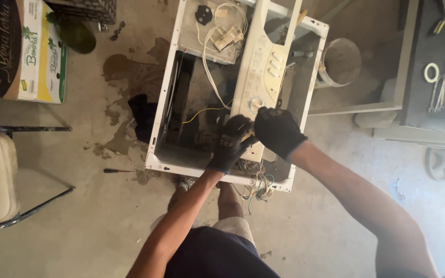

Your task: Disassembling the control panel of an appliance using a screwdriver and hands

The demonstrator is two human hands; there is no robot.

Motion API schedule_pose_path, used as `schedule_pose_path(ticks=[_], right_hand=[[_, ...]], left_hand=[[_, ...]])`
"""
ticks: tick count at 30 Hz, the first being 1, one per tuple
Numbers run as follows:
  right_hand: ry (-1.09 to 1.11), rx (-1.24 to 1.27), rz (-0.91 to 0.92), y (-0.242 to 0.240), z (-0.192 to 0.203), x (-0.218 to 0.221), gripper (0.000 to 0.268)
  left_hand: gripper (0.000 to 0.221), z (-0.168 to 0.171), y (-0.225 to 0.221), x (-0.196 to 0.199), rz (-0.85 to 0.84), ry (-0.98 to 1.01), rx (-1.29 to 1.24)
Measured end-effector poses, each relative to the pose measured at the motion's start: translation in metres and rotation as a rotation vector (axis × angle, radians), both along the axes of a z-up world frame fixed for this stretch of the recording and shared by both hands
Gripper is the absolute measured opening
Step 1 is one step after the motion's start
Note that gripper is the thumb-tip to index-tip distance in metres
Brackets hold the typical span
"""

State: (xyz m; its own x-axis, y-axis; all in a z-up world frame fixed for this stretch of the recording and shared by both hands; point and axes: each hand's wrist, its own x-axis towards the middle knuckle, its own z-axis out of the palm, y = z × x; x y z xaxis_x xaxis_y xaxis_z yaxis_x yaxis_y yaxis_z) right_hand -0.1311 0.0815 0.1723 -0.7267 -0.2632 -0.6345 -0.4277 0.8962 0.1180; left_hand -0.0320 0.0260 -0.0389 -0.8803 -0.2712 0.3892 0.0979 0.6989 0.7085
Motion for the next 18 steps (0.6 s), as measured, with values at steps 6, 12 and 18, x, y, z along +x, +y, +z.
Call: schedule_pose_path(ticks=[6, 12, 18], right_hand=[[-0.008, -0.19, 0.043, -0.007, 0.056, -0.006, 0.07], [-0.175, -0.985, -0.092, 0.047, 0.019, -0.006, 0.04], [0.545, -0.76, 0.459, 0.053, 0.0, 0.001, 0.035]], left_hand=[[0.009, -0.017, 0.001, -0.037, 0.145, 0.107, -0.331], [0.009, 0.006, -0.028, -0.044, -0.193, 0.072, -0.182], [0.009, 0.025, -0.031, -0.047, -0.209, -0.112, -0.411]])
